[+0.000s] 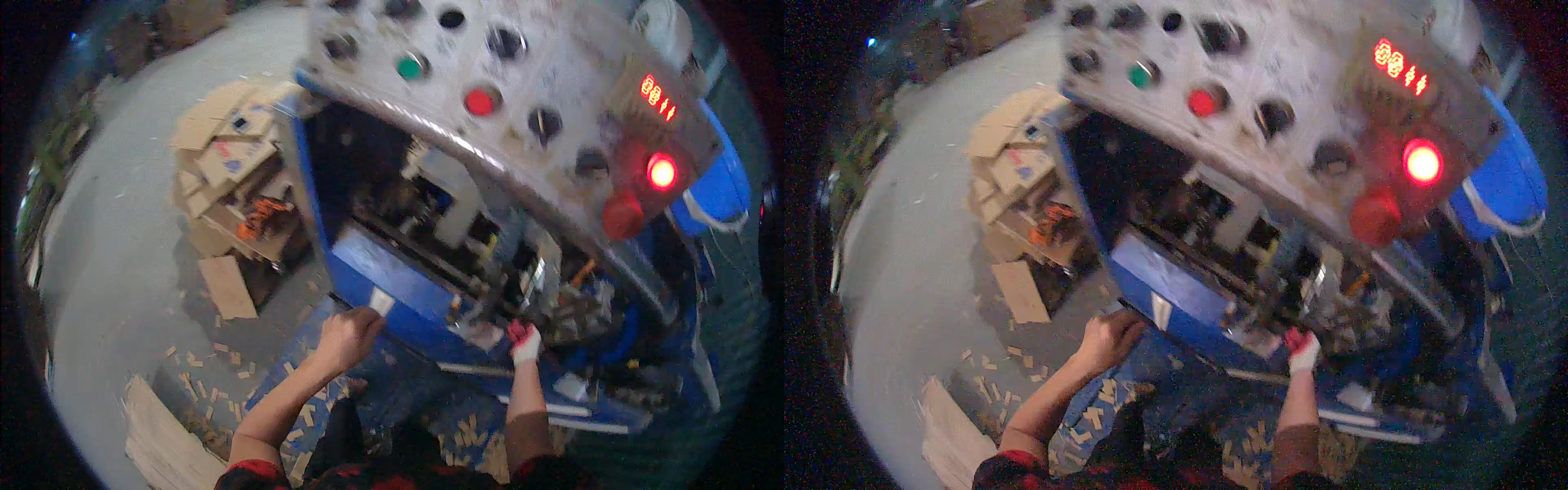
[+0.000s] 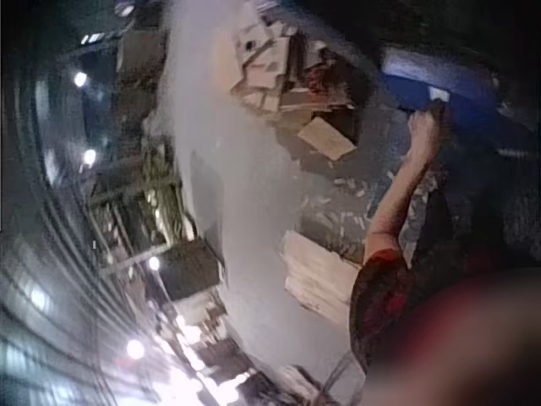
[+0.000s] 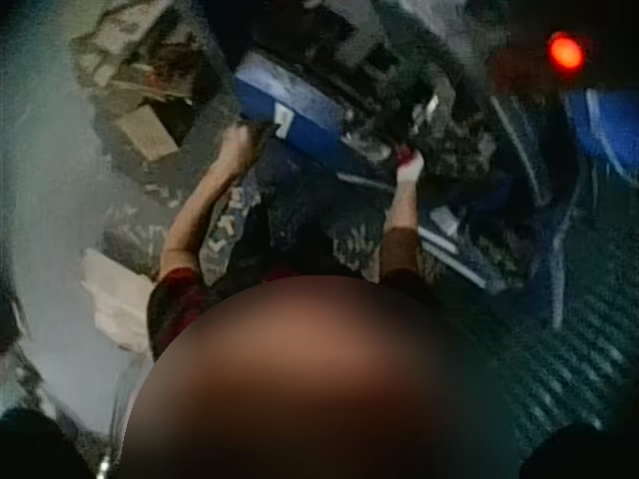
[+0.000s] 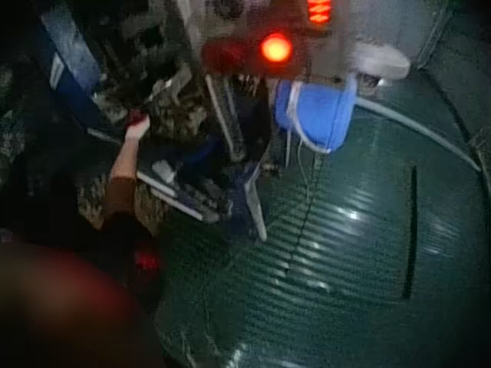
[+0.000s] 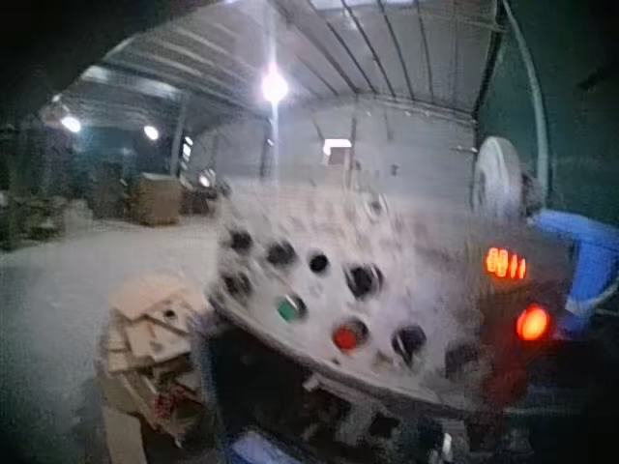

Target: The person repeatedly places flat cardboard sheets onto a machine, folds the flaps, and removes the formed boxes. The person then stacks the finished boxes and briefly adjusts the machine controls.

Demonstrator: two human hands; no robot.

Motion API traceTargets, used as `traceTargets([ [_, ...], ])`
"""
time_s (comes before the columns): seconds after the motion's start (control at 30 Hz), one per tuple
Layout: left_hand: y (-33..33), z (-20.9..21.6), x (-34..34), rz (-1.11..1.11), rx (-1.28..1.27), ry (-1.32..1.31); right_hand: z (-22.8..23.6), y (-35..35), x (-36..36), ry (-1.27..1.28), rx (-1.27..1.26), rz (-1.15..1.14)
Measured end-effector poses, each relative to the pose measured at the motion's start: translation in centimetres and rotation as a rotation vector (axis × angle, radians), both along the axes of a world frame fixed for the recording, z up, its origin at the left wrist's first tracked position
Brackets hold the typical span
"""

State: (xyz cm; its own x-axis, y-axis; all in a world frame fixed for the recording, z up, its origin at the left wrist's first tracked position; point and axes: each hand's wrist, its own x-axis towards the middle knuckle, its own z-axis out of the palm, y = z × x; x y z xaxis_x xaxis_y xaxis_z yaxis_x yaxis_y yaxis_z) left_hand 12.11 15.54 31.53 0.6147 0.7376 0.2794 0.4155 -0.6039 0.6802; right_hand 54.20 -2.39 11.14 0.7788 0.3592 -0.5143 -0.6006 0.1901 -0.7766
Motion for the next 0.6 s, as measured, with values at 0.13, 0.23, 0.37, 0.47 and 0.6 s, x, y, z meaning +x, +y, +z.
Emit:
traceTargets([
  [0.13, 4.5, 7.1, -0.5, 0.188, 0.274, -0.281, -0.9, 0.4, 0.7, 0.102, 0.103, -0.085],
  [0.23, 8.0, 12.6, 0.2, 0.242, 0.335, -0.473, -1.3, 0.7, 1.0, 0.13, 0.087, -0.104],
  [0.37, 12.0, 18.8, 2.6, 0.334, 0.495, -0.512, -1.3, 1.1, 1.2, 0.162, 0.115, 0.043],
  [0.47, 13.2, 21.4, 4.5, 0.329, 0.503, -0.56, -1.6, 1.2, 0.8, 0.137, 0.156, -0.057],
  [0.6, 11.1, 20.6, 5.8, 0.165, 0.357, -0.656, -2.6, 1.2, 0.0, 0.041, 0.308, 0.014],
])
